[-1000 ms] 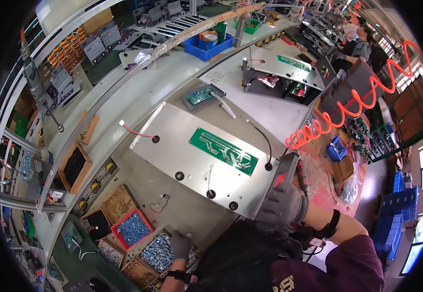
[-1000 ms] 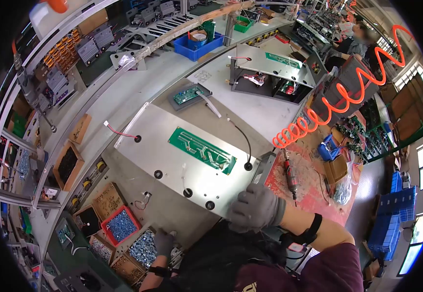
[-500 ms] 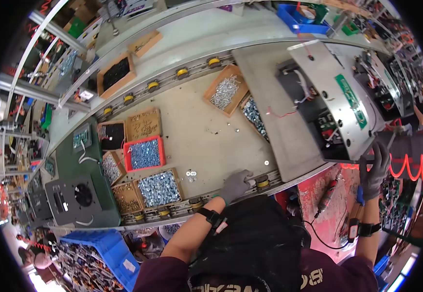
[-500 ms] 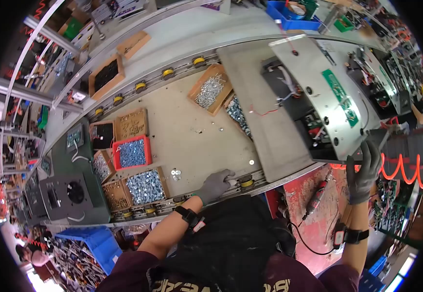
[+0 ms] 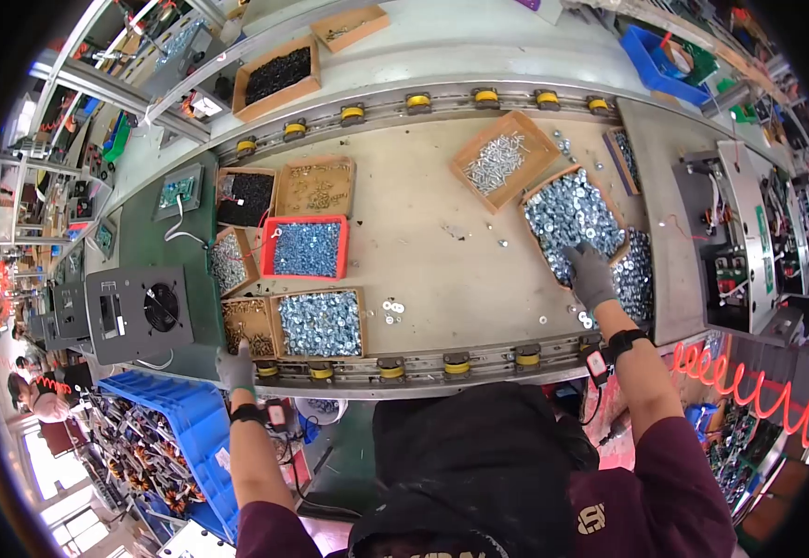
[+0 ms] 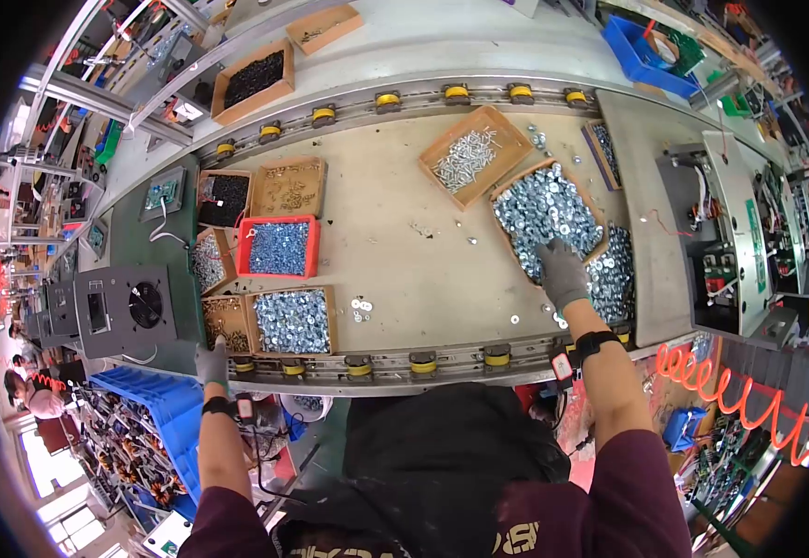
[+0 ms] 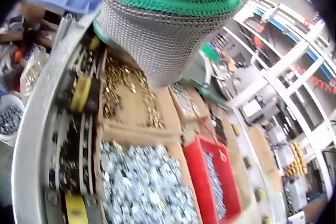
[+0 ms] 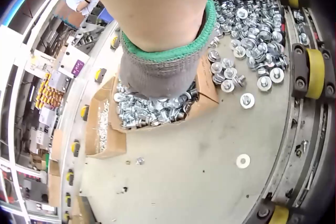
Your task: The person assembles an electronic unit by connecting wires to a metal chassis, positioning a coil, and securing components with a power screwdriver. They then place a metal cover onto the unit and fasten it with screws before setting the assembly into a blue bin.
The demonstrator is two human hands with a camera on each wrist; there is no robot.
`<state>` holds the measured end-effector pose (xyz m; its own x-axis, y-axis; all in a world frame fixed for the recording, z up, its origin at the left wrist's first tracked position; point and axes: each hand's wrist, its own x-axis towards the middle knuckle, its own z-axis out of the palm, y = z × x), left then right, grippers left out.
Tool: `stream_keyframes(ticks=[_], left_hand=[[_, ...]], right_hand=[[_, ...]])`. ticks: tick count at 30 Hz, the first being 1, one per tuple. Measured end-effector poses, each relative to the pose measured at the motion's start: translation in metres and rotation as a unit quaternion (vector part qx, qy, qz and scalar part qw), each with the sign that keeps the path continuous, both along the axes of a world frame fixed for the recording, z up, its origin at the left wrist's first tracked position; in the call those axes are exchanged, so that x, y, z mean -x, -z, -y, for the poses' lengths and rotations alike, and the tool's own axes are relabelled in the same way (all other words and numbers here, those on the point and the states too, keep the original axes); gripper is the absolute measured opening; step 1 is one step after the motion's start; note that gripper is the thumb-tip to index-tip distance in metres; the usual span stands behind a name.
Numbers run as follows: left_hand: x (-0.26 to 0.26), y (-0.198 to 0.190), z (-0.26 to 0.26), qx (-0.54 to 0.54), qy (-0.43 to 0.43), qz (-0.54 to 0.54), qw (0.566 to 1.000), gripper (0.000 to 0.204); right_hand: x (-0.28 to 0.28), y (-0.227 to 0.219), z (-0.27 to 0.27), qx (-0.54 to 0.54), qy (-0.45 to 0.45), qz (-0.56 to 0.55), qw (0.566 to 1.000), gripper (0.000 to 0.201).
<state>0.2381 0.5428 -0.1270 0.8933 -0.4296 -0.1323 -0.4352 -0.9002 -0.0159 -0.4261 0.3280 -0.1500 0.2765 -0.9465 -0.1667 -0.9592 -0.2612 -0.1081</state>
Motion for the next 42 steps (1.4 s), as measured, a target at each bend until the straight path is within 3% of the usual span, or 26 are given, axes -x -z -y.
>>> stream_keyframes(ticks=[2,3,4,5,6,8,10,11,12,13,15,17,19,20,21,24,26,27,29,30,32,36,38,40,41,42], left_hand=[[-0.042,0.022,-0.019,-0.010,0.000,-0.072,0.997,0.076],[-0.027,0.008,-0.013,0.004,0.003,-0.069,0.998,0.078],[-0.005,-0.005,-0.005,0.018,0.008,-0.071,0.997,0.079],[-0.029,0.029,-0.027,0.084,0.022,-0.075,0.993,0.076],[-0.054,0.064,-0.040,0.149,0.032,-0.076,0.985,0.074],[-0.030,0.027,-0.016,0.057,0.017,-0.002,0.998,0.062],[-0.011,-0.006,-0.002,0.162,-0.001,-0.146,0.976,0.046],[-0.002,-0.019,0.001,0.140,0.022,-0.132,0.981,0.046],[-0.002,-0.015,0.000,0.070,0.045,-0.020,0.996,0.046],[0.013,-0.033,0.007,0.080,0.034,-0.041,0.995,0.047],[0.015,-0.028,0.003,0.090,0.003,-0.054,0.995,0.046],[0.025,-0.024,0.000,0.074,0.025,-0.030,0.996,0.041],[0.043,-0.028,0.001,0.061,0.043,-0.038,0.996,0.042],[0.035,-0.005,-0.013,0.086,0.063,-0.049,0.993,0.041],[0.064,-0.039,0.006,-0.030,0.063,-0.037,0.997,0.041],[0.096,-0.037,0.005,-0.039,0.094,-0.072,0.992,0.041],[0.128,-0.047,0.008,-0.019,0.119,-0.101,0.988,0.040],[0.144,-0.053,0.013,-0.027,0.134,-0.104,0.985,0.039],[0.172,-0.050,0.012,-0.013,0.147,-0.153,0.977,0.037],[0.188,-0.053,0.013,-0.013,0.162,-0.157,0.974,0.036],[0.219,-0.060,0.016,-0.020,0.201,-0.185,0.962,0.034],[0.275,-0.058,0.014,0.005,0.296,-0.255,0.921,0.034],[0.291,-0.049,0.010,0.039,0.321,-0.265,0.909,0.033],[0.298,-0.051,0.009,0.043,0.409,-0.451,0.792,0.030],[0.296,-0.049,0.003,0.048,0.404,-0.447,0.797,0.030],[0.291,-0.046,-0.005,0.045,0.427,-0.485,0.762,0.031]], right_hand=[[-0.021,-0.020,0.011,-0.084,0.014,-0.062,0.994,0.028],[-0.029,-0.040,0.015,-0.134,0.033,-0.088,0.987,0.028],[-0.012,-0.004,0.017,-0.106,0.038,-0.088,0.990,0.032],[-0.017,-0.016,0.014,-0.049,-0.006,-0.105,0.993,0.020],[-0.023,-0.022,0.016,-0.056,-0.013,-0.101,0.993,0.020],[-0.022,-0.012,0.024,-0.106,0.043,-0.138,0.984,0.032],[-0.022,-0.004,0.021,-0.083,0.022,-0.102,0.991,0.036],[-0.018,-0.009,0.020,-0.078,-0.018,-0.078,0.994,0.036],[-0.024,-0.011,0.020,-0.066,-0.019,-0.086,0.994,0.035],[-0.025,-0.008,0.023,-0.094,-0.022,-0.110,0.989,0.023],[-0.021,0.000,0.020,-0.044,-0.038,-0.111,0.992,0.011],[-0.017,0.004,0.022,-0.035,-0.052,-0.152,0.986,0.018],[-0.004,0.008,0.019,-0.010,-0.032,-0.070,0.997,0.016],[0.006,0.024,0.016,0.075,-0.032,0.032,0.996,0.012],[0.004,0.022,0.016,0.059,0.023,0.074,0.995,0.008],[-0.006,0.003,0.014,0.019,0.120,0.112,0.986,0.009],[-0.015,0.003,0.005,0.170,-0.011,0.076,0.983,0.021],[-0.014,0.008,0.008,0.173,-0.018,0.079,0.982,0.021],[-0.012,0.019,0.017,0.059,-0.054,-0.029,0.996,0.023],[-0.017,0.018,0.022,0.061,-0.063,-0.024,0.996,0.023],[-0.026,0.016,0.032,-0.014,-0.023,-0.093,0.995,0.032],[-0.023,0.026,0.035,-0.043,-0.157,-0.171,0.972,0.021],[-0.019,0.024,0.035,-0.054,-0.165,-0.165,0.971,0.027],[-0.004,0.033,0.036,0.046,-0.085,0.090,0.991,0.028],[-0.003,0.034,0.037,0.018,-0.010,0.177,0.984,0.027],[-0.001,0.035,0.036,-0.014,0.068,0.261,0.963,0.026]])
